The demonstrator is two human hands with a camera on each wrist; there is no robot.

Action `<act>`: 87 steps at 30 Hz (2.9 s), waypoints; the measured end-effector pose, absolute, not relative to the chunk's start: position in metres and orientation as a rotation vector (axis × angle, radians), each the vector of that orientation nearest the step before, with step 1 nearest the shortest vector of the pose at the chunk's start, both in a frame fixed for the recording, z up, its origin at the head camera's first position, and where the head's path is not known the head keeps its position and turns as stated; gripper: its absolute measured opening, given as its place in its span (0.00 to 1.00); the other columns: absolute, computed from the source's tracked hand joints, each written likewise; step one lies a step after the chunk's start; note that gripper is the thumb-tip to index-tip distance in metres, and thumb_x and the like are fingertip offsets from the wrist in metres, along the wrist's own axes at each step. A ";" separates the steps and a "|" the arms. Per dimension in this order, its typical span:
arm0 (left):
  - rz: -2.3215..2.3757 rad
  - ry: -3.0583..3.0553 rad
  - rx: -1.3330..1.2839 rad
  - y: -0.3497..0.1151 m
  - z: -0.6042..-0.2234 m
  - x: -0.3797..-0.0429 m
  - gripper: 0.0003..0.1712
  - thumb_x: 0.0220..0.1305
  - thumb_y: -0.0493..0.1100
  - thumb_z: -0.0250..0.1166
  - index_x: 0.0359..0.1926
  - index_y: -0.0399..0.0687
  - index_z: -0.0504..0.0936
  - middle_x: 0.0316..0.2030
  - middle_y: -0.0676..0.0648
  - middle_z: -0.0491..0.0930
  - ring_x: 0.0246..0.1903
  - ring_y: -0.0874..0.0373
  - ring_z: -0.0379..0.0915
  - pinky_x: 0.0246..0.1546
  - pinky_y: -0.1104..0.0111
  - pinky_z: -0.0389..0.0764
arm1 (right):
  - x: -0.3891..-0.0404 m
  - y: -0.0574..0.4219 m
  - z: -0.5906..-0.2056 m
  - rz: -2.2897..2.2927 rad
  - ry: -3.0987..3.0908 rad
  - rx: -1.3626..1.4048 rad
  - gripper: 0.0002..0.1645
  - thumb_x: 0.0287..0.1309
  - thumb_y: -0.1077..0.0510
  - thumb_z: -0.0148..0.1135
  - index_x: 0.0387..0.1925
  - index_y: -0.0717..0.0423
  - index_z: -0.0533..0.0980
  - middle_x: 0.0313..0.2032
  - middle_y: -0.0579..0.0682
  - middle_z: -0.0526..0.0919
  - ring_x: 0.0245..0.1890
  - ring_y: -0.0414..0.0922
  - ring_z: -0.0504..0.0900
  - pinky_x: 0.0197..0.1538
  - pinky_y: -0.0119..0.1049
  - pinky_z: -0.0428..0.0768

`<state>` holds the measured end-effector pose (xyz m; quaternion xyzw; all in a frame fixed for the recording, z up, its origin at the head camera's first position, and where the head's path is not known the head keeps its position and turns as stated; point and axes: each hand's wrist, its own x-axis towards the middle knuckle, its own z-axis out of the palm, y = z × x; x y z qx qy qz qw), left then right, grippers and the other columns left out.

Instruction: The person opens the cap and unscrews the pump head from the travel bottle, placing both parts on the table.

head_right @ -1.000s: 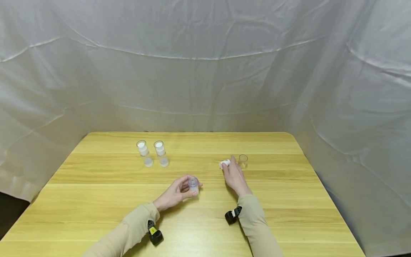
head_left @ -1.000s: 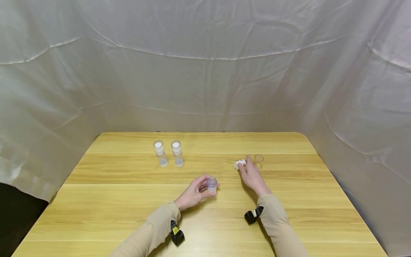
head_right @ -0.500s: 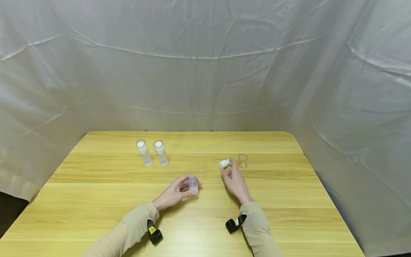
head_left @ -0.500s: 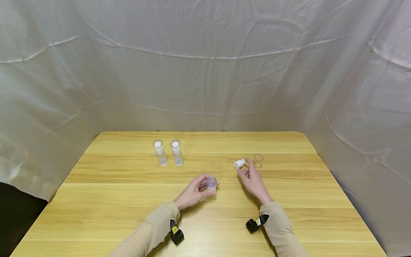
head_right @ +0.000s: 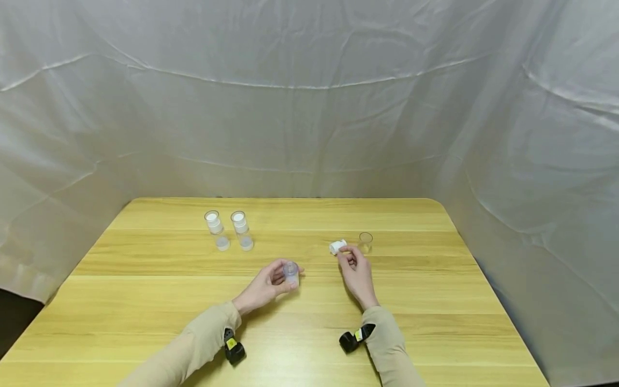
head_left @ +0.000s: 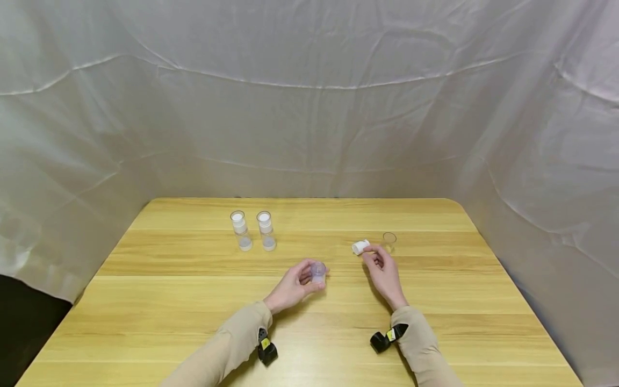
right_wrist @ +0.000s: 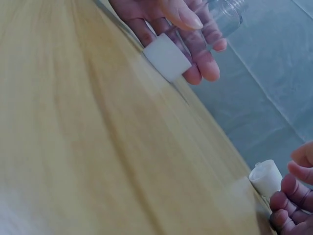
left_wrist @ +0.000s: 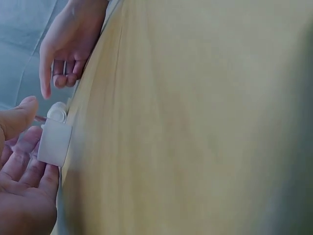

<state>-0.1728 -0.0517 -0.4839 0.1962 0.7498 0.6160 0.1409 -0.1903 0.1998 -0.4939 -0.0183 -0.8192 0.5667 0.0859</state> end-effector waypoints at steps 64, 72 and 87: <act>2.185 3.311 0.604 -0.061 -0.450 -0.217 0.24 0.58 0.31 0.69 0.56 0.34 0.75 0.57 0.34 0.76 0.60 0.41 0.69 0.71 0.55 0.69 | -0.189 0.199 -0.499 1.656 -2.391 0.043 0.07 0.66 0.65 0.60 0.42 0.64 0.82 0.34 0.60 0.84 0.29 0.30 0.73 0.35 0.20 0.72; 2.174 3.364 0.407 -0.089 -0.453 -0.225 0.37 0.57 0.34 0.72 0.65 0.34 0.66 0.69 0.35 0.66 0.70 0.41 0.60 0.79 0.47 0.53 | -0.188 0.199 -0.501 1.658 -2.370 0.062 0.07 0.67 0.66 0.59 0.41 0.64 0.82 0.33 0.61 0.83 0.29 0.31 0.73 0.34 0.20 0.72; 2.165 3.183 0.366 -0.099 -0.459 -0.227 0.46 0.58 0.34 0.72 0.74 0.39 0.58 0.74 0.34 0.61 0.75 0.39 0.55 0.79 0.44 0.54 | -0.190 0.199 -0.501 1.634 -2.376 0.081 0.07 0.66 0.66 0.60 0.41 0.64 0.82 0.33 0.60 0.84 0.29 0.30 0.74 0.34 0.19 0.72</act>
